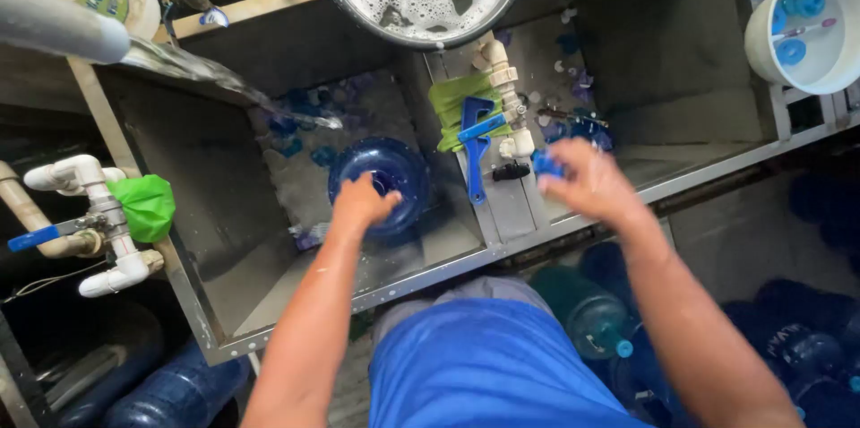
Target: Washing and rinsing large plastic water jugs at a cleaning station.
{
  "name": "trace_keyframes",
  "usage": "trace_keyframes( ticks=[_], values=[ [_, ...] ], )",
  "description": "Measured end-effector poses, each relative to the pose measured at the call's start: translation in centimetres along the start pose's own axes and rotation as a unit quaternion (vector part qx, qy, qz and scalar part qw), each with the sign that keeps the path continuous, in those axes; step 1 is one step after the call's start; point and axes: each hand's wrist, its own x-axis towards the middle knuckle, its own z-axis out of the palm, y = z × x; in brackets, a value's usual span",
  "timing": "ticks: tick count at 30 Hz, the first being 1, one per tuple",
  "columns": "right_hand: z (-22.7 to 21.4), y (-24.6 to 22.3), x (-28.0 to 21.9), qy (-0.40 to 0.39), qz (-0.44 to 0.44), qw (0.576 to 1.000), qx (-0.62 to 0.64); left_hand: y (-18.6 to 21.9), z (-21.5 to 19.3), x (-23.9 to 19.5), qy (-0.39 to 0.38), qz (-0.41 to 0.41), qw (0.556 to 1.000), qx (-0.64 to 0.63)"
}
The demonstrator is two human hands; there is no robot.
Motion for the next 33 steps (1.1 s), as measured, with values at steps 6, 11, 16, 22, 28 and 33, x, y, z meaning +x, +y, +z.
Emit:
trace_keyframes(
  ticks=[6, 11, 16, 22, 28, 33],
  values=[
    [7.8, 2.2, -4.8, -0.023, -0.028, 0.999, -0.013, -1.1, 3.6, 0.5, 0.014, -0.092, 0.996, -0.010],
    [8.3, -1.0, -5.5, 0.079, -0.067, 0.994, -0.015, -1.6, 1.1, 0.4, 0.037, -0.108, 0.993, -0.009],
    [8.8, 0.1, -6.6, 0.103, 0.008, 0.994, 0.035, -0.3, -7.7, -7.1, 0.077, -0.212, 0.954, -0.196],
    [7.4, -0.9, -7.2, 0.153, -0.071, 0.981, -0.095, -4.7, -8.1, -15.6, 0.099, -0.199, 0.849, -0.480],
    [8.4, -8.8, -5.3, -0.078, 0.012, 0.990, 0.118, -2.7, -7.5, -26.3, 0.197, -0.175, 0.797, -0.544],
    [17.8, -13.3, 7.9, -0.262, 0.324, 0.797, 0.438, -3.9, -5.0, -32.2, 0.270, -0.104, 0.785, -0.548]
  ],
)
